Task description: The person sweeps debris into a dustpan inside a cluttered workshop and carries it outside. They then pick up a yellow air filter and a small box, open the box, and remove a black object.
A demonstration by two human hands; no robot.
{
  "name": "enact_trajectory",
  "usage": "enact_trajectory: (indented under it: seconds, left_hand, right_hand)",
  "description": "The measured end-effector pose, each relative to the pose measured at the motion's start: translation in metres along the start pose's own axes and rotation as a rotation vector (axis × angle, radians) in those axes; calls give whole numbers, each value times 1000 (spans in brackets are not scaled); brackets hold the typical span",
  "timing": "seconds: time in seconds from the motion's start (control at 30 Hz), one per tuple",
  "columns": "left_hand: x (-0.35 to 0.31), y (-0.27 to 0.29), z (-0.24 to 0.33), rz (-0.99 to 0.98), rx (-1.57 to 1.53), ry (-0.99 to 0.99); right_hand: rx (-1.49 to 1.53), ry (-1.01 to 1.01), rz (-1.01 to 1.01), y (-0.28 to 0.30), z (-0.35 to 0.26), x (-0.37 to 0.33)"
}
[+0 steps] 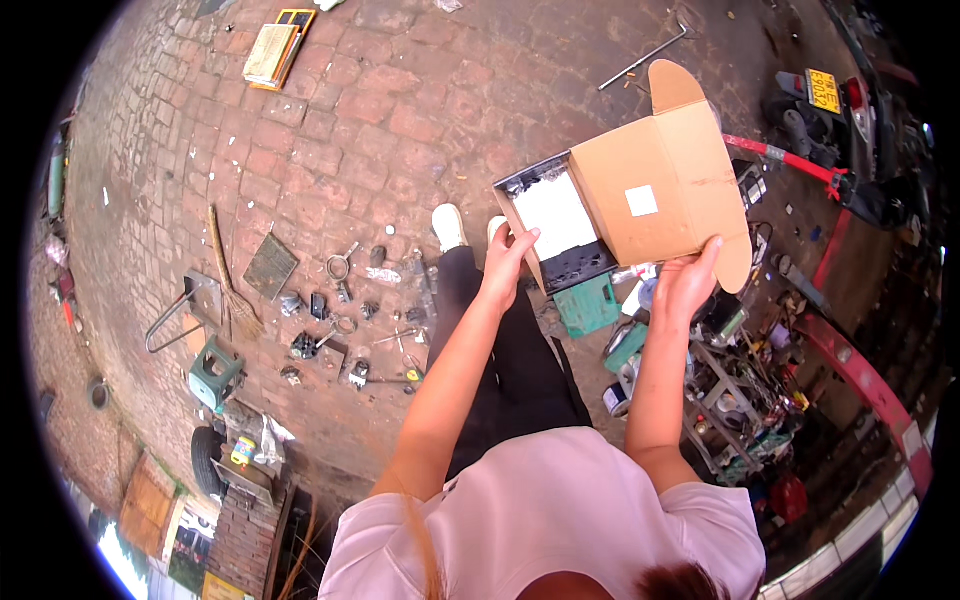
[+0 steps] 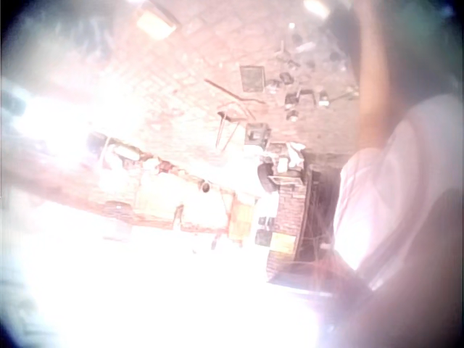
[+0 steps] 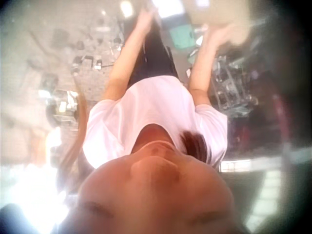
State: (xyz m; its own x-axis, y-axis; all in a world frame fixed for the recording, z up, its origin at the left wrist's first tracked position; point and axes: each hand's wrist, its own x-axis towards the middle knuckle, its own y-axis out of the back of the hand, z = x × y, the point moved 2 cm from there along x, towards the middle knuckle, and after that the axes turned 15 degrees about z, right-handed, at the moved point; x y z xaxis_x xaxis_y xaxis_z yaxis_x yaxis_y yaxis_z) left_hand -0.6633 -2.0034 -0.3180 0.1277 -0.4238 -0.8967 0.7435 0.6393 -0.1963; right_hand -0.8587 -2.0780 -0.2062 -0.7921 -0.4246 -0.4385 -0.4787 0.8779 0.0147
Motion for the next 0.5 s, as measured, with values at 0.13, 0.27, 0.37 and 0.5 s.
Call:
enact_trajectory:
  seconds: [0.13, 0.27, 0.37, 0.5]
  left_hand:
    - [-4, 8, 2, 69, 79, -116]
    - [-11, 14, 8, 87, 1, -122]
    - [-13, 22, 15, 93, 72, -135]
    - [-20, 20, 21, 93, 43, -117]
  right_hand:
    - [39, -132, -82, 11, 29, 44]
    - [-126, -351, -86, 27, 73, 76]
    - [-193, -508, -112, 39, 106, 84]
    - [-379, -759, -292, 58, 164, 62]
